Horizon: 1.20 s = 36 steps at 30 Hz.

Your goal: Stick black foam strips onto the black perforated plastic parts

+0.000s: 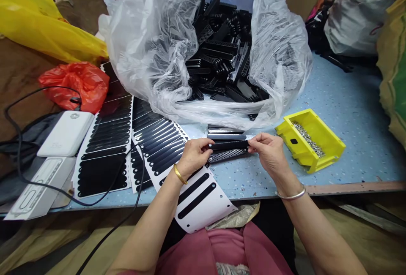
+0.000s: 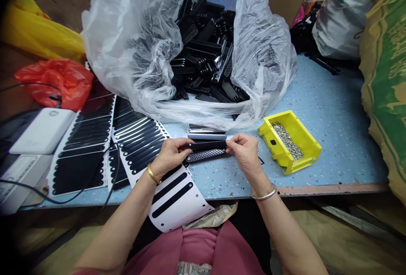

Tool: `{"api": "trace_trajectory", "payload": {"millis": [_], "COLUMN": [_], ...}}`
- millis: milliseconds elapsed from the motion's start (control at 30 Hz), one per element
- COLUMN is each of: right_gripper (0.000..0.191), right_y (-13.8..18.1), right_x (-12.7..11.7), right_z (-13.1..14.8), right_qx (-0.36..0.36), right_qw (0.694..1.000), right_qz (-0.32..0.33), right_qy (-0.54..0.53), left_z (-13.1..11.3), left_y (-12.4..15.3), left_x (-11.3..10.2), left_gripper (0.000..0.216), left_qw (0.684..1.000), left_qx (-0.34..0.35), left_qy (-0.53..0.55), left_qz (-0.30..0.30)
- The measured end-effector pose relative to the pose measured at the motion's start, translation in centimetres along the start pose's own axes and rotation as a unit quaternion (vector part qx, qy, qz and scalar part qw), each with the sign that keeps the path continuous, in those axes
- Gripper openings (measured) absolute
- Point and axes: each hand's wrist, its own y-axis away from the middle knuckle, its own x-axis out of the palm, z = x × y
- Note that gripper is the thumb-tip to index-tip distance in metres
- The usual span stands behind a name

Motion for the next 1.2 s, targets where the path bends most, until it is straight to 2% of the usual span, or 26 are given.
{"api": "trace_trajectory", "payload": {"millis": [233, 533, 900, 1100, 1200], "right_gripper": [0.017, 0.017, 0.020, 0.020, 0.019], "right_y": [-0.4, -0.7, -1.0, -1.0, -1.0], "right_x": [0.0, -0.1, -0.1, -0.1, -0.1], "right_z": [-0.1, -0.3, -0.7, -0.8, -0.8], "right_qx": [-0.002, -0.004, -0.004, -0.007, -0.008], "right_qw": [1.000, 1.000, 0.998, 0.996, 0.997], "right_qz": [-0.003, -0.002, 0.017, 0.013, 0.010], "right_qy": [0.005, 0.012, 0.058, 0.085, 0.080], "left_z": [-0.2, -0.3, 0.4, 0.1, -0.6], "left_y": [0.2, -0.1, -0.5, -0.3, -0.2], "left_x": [0.1, 0.3, -1.0, -0.9, -0.7], "left_gripper": [0.027, 0.018, 0.019, 0.021, 0.021], "left_qw": [1.000, 0.997, 0.989, 0.995, 0.998], "left_qx": [0.006, 0.032, 0.107, 0.063, 0.039], "left_qy": [0.002, -0.063, -0.081, -0.057, -0.052], "left_qz": [0.005, 0.005, 0.067, 0.055, 0.025]}}
